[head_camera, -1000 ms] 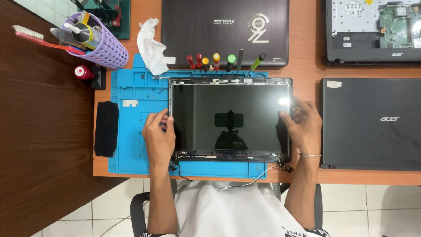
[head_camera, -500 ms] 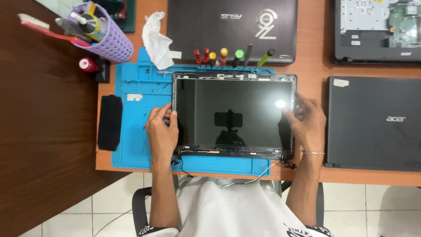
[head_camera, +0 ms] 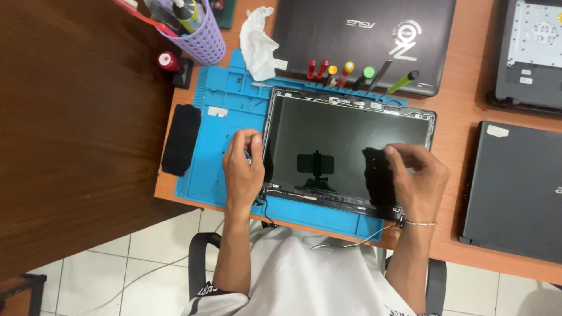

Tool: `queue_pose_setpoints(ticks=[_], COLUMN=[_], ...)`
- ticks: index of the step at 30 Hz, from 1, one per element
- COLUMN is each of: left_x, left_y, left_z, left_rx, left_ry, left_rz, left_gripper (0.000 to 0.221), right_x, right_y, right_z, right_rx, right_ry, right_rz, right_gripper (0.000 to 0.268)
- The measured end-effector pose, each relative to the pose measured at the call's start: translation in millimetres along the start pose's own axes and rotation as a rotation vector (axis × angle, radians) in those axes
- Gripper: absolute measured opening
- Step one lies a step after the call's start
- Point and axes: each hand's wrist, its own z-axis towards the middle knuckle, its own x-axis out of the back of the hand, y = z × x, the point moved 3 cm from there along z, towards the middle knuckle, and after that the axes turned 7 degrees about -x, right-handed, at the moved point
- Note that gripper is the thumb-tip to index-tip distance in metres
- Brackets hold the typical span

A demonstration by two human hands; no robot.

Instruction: The person uses a screwdriver to remove screws from the bezel and hinge of a laptop screen, handles the small screws by hand, and then lifts the screen panel from the assembly.

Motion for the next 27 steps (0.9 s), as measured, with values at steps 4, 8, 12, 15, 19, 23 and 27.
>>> queue_pose_setpoints(ticks=[4, 8, 12, 15, 19, 23, 27], left_x=[0.2, -2.4, -6.1, -4.6, -1.5, 6.1, 21.8], left_y=[-6.2, -10.0, -12.5, -11.7, -16.5, -19.2, -20.5], left_z=[-6.7, -13.1, -16.7, -18.6, -23.8, -25.3, -17.8], left_rx=[-0.049, -0.037, 0.014, -0.1, -0.081, -0.097, -0.111], left_ry=[-0.037, -0.081, -0.07, -0.069, -0.055, -0.056, 0.013], left_rz=[-0.015, -0.022, -0.089, -0.065, -0.1, -0.081, -0.041], left_gripper=[0.017, 0.019, 0.018, 0.019, 0.019, 0.018, 0.018], right_x=[-19.3, -34.2, -44.3, -51.6, -62.8, -74.7, -85.8], right_y=[-12.3, -15.9, -17.5, -17.7, -19.0, -28.9, -54.6], right_z=[-5.6, -7.7, -12.2, -13.1, -18.4, -20.3, -22.4], right_rx=[0.036, -0.025, -0.014, 0.017, 0.095, 0.158, 0.244], right_ry=[-0.077, -0.132, -0.16, -0.176, -0.201, -0.259, -0.329], right_rz=[0.13, 0.047, 0.065, 0.05, 0.167, 0.196, 0.219], right_gripper=[0.012, 0.012, 0.012, 0.012, 0.012, 0.017, 0.027])
